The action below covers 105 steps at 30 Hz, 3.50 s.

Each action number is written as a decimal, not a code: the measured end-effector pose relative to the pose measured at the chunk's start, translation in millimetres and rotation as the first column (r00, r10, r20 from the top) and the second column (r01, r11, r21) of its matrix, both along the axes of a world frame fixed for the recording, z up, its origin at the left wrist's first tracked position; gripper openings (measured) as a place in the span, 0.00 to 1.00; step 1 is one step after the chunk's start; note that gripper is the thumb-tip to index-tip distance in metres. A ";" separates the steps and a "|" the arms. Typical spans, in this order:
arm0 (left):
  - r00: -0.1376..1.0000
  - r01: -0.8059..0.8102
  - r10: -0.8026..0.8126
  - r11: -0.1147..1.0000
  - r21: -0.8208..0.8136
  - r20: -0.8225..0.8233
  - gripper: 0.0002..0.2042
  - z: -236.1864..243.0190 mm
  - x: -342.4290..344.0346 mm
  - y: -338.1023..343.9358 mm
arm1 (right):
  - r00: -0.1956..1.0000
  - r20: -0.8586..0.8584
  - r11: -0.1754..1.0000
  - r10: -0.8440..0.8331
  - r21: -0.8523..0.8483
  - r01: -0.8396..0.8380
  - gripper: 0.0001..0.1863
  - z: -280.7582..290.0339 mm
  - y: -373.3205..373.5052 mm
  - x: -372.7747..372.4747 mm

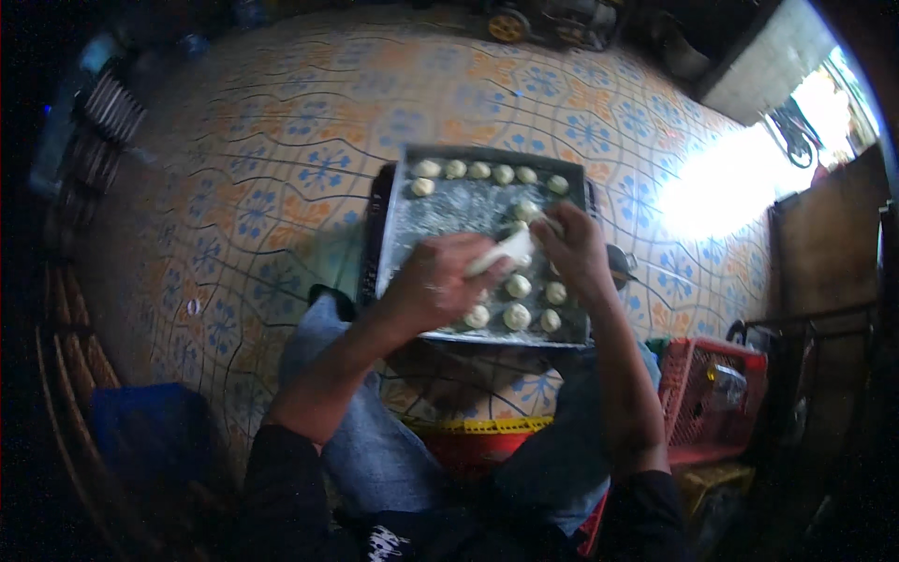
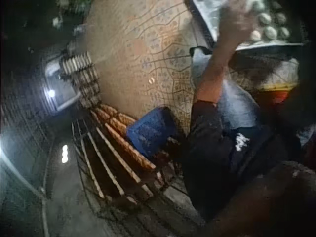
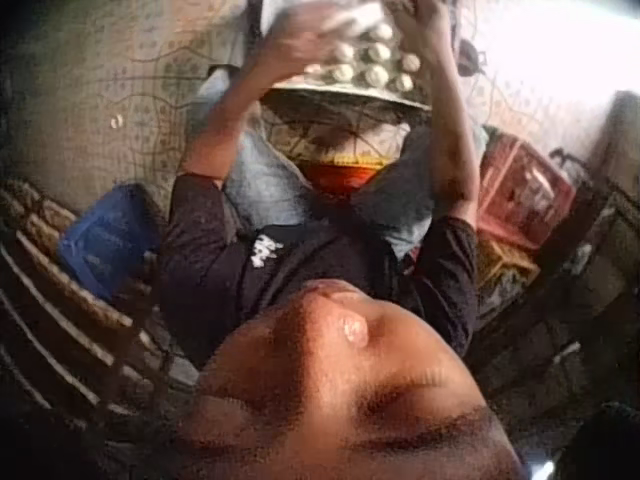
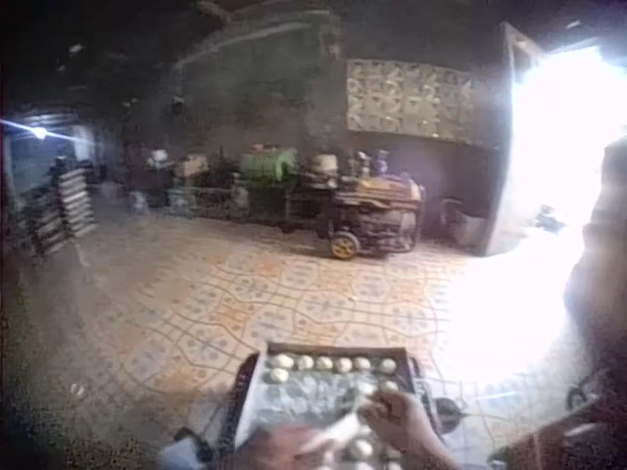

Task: The person shapes portions of dough by hand, rolling them into spheres and placing them into a tray.

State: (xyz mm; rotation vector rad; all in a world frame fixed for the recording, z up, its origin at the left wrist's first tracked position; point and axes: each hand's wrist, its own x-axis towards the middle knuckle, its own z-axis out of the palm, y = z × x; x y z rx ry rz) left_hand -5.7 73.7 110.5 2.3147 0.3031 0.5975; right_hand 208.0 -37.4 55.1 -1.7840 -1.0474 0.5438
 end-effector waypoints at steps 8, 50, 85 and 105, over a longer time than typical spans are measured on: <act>0.847 -0.058 0.369 0.779 -0.624 0.382 0.13 1.0 -6.7 33.6 | 0.862 -0.481 0.978 -0.162 0.040 0.205 0.13 -36.4 12.7 57.4; 0.907 0.002 0.416 0.147 -0.989 0.064 0.16 -100.3 -16.7 84.7 | 0.653 -0.757 0.999 0.017 0.035 0.015 0.33 -69.9 39.6 -94.1; 0.890 0.448 0.213 -0.254 -0.857 0.402 0.34 -100.7 46.6 -27.2 | 0.873 0.454 0.871 0.180 0.339 -0.356 0.31 -27.4 9.3 -82.5; 0.963 0.182 0.251 -0.333 -0.925 0.099 0.43 -71.2 42.5 -60.2 | 0.932 0.352 0.996 0.086 -0.016 -0.086 0.26 -30.8 5.2 -42.3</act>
